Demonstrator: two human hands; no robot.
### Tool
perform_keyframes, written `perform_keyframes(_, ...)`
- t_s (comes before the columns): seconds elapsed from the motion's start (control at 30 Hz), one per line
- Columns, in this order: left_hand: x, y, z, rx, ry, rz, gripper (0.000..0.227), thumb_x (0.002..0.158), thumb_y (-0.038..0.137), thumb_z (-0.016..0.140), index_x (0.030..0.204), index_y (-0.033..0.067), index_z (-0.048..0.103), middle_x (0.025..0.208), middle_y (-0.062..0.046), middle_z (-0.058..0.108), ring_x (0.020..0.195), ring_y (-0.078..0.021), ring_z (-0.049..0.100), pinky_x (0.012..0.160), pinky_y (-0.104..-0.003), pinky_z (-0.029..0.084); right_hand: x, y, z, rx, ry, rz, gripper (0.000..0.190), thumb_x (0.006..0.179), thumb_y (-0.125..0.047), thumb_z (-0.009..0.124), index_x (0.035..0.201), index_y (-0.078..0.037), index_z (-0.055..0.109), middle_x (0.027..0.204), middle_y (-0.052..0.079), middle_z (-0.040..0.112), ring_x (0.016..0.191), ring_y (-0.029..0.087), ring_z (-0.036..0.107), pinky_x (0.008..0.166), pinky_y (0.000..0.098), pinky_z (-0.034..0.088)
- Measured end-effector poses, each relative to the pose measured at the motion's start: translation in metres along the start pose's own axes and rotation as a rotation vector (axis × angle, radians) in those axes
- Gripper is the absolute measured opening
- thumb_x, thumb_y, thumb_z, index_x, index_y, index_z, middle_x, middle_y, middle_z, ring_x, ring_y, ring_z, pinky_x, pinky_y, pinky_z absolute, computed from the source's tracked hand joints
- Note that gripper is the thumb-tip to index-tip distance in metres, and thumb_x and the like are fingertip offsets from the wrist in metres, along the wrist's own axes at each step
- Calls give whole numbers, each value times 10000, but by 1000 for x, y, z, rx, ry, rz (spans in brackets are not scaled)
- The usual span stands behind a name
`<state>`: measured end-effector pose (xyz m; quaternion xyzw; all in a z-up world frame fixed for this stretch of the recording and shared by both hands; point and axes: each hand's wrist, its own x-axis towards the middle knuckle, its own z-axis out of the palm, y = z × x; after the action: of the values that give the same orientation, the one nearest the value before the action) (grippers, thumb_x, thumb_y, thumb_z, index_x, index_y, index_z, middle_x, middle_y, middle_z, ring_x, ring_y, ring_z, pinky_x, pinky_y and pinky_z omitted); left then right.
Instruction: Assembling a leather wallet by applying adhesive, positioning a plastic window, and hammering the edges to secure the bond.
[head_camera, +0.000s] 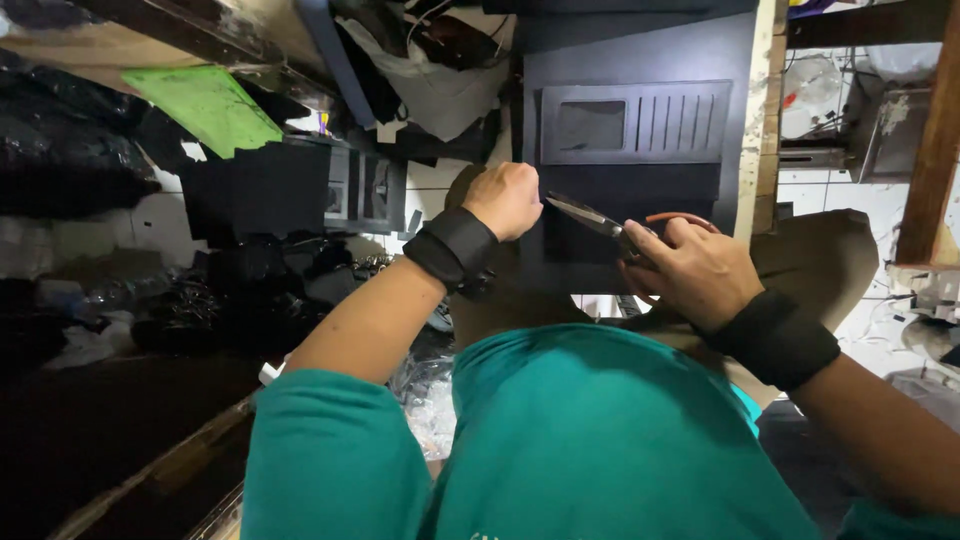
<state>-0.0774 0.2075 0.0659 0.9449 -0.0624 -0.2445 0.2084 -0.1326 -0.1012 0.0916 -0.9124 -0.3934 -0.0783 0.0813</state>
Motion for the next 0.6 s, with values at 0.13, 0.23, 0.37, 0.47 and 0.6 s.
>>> perform_keyframes(0.13,2,-9,6,-38,20,36,204,817,191,647,648,85,688,706,-197,719,781,-456,732,647,-536,605,-1,0,6,-51,-13,-5,639,832,-509,730,1432,-317,621,839,-10,494,653,237,639,482,383,515)
perform_keyframes(0.23,3,-13,3,-40,39,96,217,815,182,636,627,85,679,683,-205,707,760,-449,731,625,-534,589,0,-1,8,-17,-3,0,646,818,-497,754,1420,-299,632,839,-3,504,664,247,651,477,393,513)
perform_keyframes(0.37,-1,-14,-6,-117,32,128,267,777,144,561,518,77,569,540,-146,605,589,-410,653,524,-465,517,1,-2,11,-6,1,2,599,849,-451,750,1412,-280,641,833,7,504,651,249,648,500,384,530)
perform_keyframes(0.47,-4,-11,-11,-123,17,132,272,794,152,546,536,66,554,553,-151,601,595,-406,651,533,-473,508,1,-4,10,14,-11,6,594,858,-441,746,1419,-279,633,832,11,509,647,256,651,500,392,534)
perform_keyframes(0.6,-7,-5,-16,-135,-6,142,277,833,166,535,590,34,544,612,-207,601,675,-441,665,563,-514,500,-4,-5,19,45,-25,41,643,839,-427,762,1446,-268,618,826,22,512,644,286,662,495,427,534)
